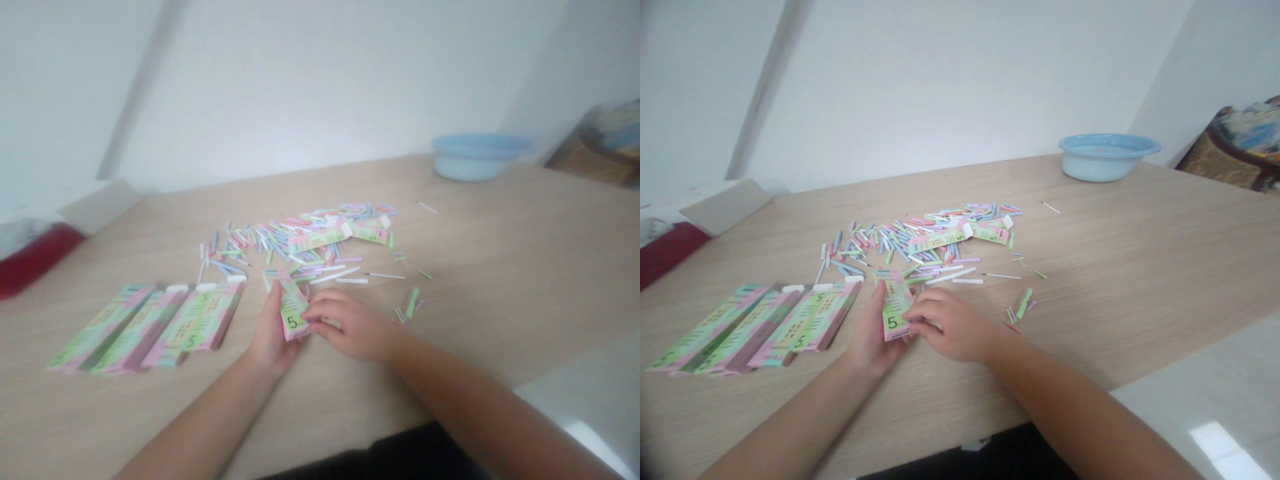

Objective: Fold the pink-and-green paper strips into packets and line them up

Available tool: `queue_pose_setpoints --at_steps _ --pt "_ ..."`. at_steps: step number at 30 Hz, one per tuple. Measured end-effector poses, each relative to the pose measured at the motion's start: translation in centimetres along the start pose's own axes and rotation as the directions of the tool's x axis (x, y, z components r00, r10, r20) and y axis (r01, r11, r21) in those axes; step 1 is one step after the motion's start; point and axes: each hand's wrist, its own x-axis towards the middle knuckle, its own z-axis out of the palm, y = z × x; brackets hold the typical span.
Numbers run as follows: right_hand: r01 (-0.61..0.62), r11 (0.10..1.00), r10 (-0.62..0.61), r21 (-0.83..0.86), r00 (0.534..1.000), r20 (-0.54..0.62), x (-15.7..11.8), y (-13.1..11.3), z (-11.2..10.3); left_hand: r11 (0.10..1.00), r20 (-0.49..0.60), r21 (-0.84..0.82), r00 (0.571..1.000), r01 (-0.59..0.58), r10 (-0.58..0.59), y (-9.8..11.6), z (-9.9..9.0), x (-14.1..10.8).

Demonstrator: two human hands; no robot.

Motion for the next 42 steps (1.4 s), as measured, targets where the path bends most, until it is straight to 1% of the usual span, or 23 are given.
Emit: queue_pose_setpoints --at_steps 6,12,16,19,21,23,25,27,28,30,31,32,33,34,35,36,37,38,40,42 --pt "-0.024 0.997 0.024 -0.068 1.0 0.001 0.0 -0.4 0.1 1.0 0.01 0.017 1.0 -0.006 0.006 -0.2 -0.4 0.3" --pt "-0.025 0.989 0.027 -0.147 1.0 0.014 0.0 -0.7 0.0 0.997 0.098 0.059 0.994 -0.053 0.047 -0.6 -0.5 0.3" --pt "-0.06 0.979 0.064 -0.193 0.998 0.014 -0.1 -0.7 0.3 0.99 0.052 0.095 0.994 -0.099 0.095 -1.4 -0.2 0.2" --pt "-0.071 0.984 0.075 -0.165 0.997 0.017 -0.1 -0.4 0.5 0.979 0.032 0.153 0.99 -0.138 0.135 -1.6 -0.1 0.2" --pt "-0.06 0.987 0.059 -0.149 0.998 -0.01 -0.3 0.0 0.6 0.958 0.052 0.233 0.986 -0.164 0.157 -1.2 -0.1 0.3" --pt "-0.058 0.988 0.049 -0.145 0.997 -0.065 -0.4 0.5 0.5 0.922 0.081 0.323 0.977 -0.214 0.198 -0.1 -0.2 0.3" --pt "-0.068 0.99 0.052 -0.126 0.99 -0.133 -0.7 1.0 0.3 0.879 0.102 0.38 0.958 -0.288 0.27 1.6 -0.3 0.2" --pt "-0.091 0.992 0.073 -0.09 0.979 -0.188 -0.9 1.4 0.3 0.833 0.106 0.406 0.925 -0.376 0.366 3.8 -0.6 0.0" --pt "-0.11 0.991 0.092 -0.077 0.975 -0.204 -0.9 1.6 0.3 0.795 0.099 0.435 0.9 -0.422 0.424 4.9 -0.9 -0.1" --pt "-0.157 0.985 0.138 -0.074 0.966 -0.218 -0.9 1.9 0.4 0.666 0.082 0.58 0.847 -0.469 0.525 7.4 -1.8 -0.5" --pt "-0.179 0.98 0.157 -0.084 0.962 -0.222 -0.8 2.1 0.5 0.582 0.06 0.665 0.811 -0.467 0.582 8.7 -2.5 -0.8" --pt "-0.195 0.976 0.17 -0.095 0.96 -0.224 -0.8 2.2 0.7 0.487 0.025 0.75 0.754 -0.448 0.656 10.1 -3.4 -1.1" --pt "-0.206 0.973 0.178 -0.107 0.958 -0.224 -0.7 2.3 0.8 0.375 -0.005 0.844 0.693 -0.384 0.721 11.5 -4.4 -1.5" --pt "-0.213 0.97 0.184 -0.117 0.957 -0.223 -0.6 2.5 0.9 0.251 -0.023 0.924 0.614 -0.288 0.789 12.9 -5.7 -1.9" --pt "-0.219 0.968 0.189 -0.124 0.957 -0.221 -0.6 2.7 1.1 0.148 -0.025 0.975 0.572 -0.169 0.82 14.4 -7.0 -2.4" --pt "-0.226 0.966 0.195 -0.129 0.957 -0.214 -0.5 2.8 1.2 0.051 -0.006 0.997 0.582 -0.061 0.813 15.8 -8.4 -2.9" --pt "-0.23 0.964 0.201 -0.132 0.958 -0.206 -0.5 3.0 1.2 -0.033 -0.006 0.998 0.611 0.052 0.791 17.3 -9.9 -3.3" --pt "-0.234 0.963 0.205 -0.133 0.958 -0.202 -0.5 3.2 1.3 -0.106 -0.015 0.984 0.659 0.144 0.752 18.6 -11.3 -3.8" --pt "-0.236 0.962 0.209 -0.136 0.959 -0.19 -0.5 3.5 1.4 -0.139 -0.037 0.971 0.694 0.195 0.719 20.8 -13.9 -4.7" --pt "-0.237 0.962 0.211 -0.136 0.961 -0.177 -0.5 3.6 1.4 -0.169 -0.041 0.961 0.716 0.22 0.697 22.3 -16.0 -5.4"
